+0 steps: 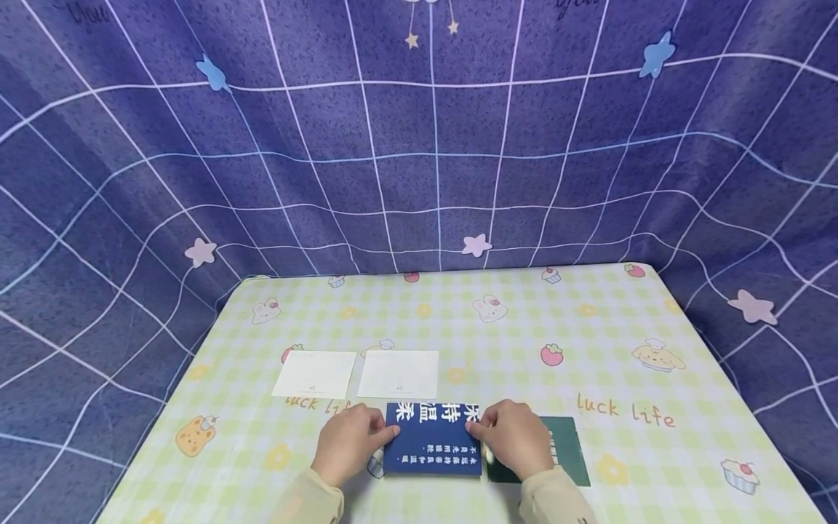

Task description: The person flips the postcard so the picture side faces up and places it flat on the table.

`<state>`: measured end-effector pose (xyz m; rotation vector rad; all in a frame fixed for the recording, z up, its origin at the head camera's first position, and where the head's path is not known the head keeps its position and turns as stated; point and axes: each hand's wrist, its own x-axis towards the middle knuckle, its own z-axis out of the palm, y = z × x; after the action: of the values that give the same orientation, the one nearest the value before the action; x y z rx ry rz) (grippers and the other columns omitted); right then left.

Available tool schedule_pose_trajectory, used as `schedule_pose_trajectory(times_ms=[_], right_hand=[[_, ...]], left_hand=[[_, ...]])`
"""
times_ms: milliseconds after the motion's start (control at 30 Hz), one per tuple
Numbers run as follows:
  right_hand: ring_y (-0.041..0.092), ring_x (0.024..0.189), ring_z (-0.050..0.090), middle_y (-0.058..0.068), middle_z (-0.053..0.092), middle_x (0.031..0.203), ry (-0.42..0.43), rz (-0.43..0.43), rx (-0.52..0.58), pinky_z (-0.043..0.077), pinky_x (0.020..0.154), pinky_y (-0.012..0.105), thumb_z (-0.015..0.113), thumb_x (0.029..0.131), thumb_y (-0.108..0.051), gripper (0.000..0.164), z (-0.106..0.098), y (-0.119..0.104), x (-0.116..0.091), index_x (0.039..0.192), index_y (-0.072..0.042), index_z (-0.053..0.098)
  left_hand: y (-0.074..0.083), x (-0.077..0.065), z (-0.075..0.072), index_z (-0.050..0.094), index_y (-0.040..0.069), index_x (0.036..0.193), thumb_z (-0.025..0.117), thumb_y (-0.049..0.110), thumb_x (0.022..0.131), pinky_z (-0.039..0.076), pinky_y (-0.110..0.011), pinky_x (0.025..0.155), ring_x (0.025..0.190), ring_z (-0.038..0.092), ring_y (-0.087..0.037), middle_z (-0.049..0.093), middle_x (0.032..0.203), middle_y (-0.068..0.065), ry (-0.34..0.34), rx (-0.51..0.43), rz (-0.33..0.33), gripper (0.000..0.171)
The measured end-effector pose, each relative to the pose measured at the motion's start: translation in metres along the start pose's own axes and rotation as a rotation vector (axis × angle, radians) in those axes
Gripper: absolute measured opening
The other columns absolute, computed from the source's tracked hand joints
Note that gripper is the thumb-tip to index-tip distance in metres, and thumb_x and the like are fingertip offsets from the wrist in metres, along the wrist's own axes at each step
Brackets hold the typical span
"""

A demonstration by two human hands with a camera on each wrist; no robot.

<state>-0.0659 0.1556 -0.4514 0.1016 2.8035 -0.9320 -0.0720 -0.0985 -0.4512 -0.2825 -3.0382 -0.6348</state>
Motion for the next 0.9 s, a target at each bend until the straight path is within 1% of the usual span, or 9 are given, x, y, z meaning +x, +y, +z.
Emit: schedule_pose_trajectory(times_ms=[133, 300, 433, 567, 733, 800, 900], right_hand=[[0.015, 0.055, 0.045, -0.006, 0.046, 0.054, 0.004, 0.018, -0.035, 0.03, 0.055, 0.031, 0.081, 0.086, -0.033, 0.039, 0.007, -0.001, 0.0, 0.058, -0.017, 0.058], [0.017, 0.057, 0.048, -0.004, 0.053, 0.056, -0.021, 0.062, -0.091, 0.032, 0.055, 0.032, 0.081, 0.086, -0.035, 0.034, 0.014, -0.003, 0.001, 0.063, -0.017, 0.064], [0.017, 0.057, 0.049, -0.003, 0.054, 0.057, -0.012, 0.066, -0.132, 0.033, 0.053, 0.031, 0.082, 0.085, -0.035, 0.036, 0.019, -0.005, 0.002, 0.062, -0.016, 0.062], [0.017, 0.06, 0.049, -0.002, 0.055, 0.062, 0.032, 0.034, -0.188, 0.037, 0.054, 0.033, 0.083, 0.083, -0.034, 0.034, 0.023, -0.007, 0.003, 0.063, -0.015, 0.063], [0.019, 0.064, 0.049, -0.001, 0.058, 0.066, 0.078, -0.007, -0.248, 0.043, 0.058, 0.038, 0.085, 0.081, -0.035, 0.029, 0.027, -0.008, 0.004, 0.068, -0.014, 0.07], [0.02, 0.065, 0.049, 0.0, 0.058, 0.066, 0.094, -0.024, -0.267, 0.044, 0.059, 0.04, 0.085, 0.08, -0.035, 0.029, 0.028, -0.009, 0.003, 0.067, -0.013, 0.07], [0.021, 0.064, 0.049, 0.0, 0.055, 0.064, 0.127, -0.054, -0.302, 0.043, 0.059, 0.041, 0.085, 0.079, -0.035, 0.033, 0.03, -0.008, 0.003, 0.062, -0.014, 0.066]], left_hand=[[-0.002, -0.001, 0.006, 0.054, 0.021, 0.057, 0.084, 0.035, 0.081, 0.037, -0.031, 0.054, 0.053, 0.044, -0.008, 0.048, 0.056, 0.011, -0.001, 0.038, 0.002, 0.041], [-0.004, 0.0, 0.013, 0.051, 0.02, 0.057, 0.084, 0.036, 0.081, 0.038, -0.034, 0.058, 0.056, 0.044, -0.012, 0.047, 0.058, 0.009, -0.037, 0.074, -0.024, 0.044], [-0.005, 0.0, 0.017, 0.051, 0.019, 0.057, 0.084, 0.037, 0.081, 0.039, -0.035, 0.059, 0.058, 0.045, -0.013, 0.046, 0.059, 0.007, -0.03, 0.123, -0.022, 0.045], [-0.004, 0.0, 0.021, 0.059, 0.017, 0.06, 0.085, 0.04, 0.079, 0.043, -0.039, 0.061, 0.063, 0.051, -0.018, 0.051, 0.064, 0.003, 0.006, 0.188, 0.005, 0.039], [-0.003, -0.001, 0.028, 0.069, 0.013, 0.068, 0.084, 0.045, 0.077, 0.048, -0.044, 0.068, 0.071, 0.059, -0.026, 0.058, 0.071, -0.004, 0.053, 0.308, 0.035, 0.037], [-0.001, -0.001, 0.03, 0.07, 0.011, 0.07, 0.084, 0.045, 0.077, 0.048, -0.044, 0.07, 0.073, 0.059, -0.027, 0.059, 0.072, -0.006, 0.063, 0.333, 0.032, 0.038], [0.002, -0.001, 0.031, 0.071, 0.009, 0.072, 0.085, 0.044, 0.077, 0.048, -0.045, 0.075, 0.077, 0.06, -0.027, 0.059, 0.074, -0.007, 0.061, 0.337, 0.016, 0.037]])
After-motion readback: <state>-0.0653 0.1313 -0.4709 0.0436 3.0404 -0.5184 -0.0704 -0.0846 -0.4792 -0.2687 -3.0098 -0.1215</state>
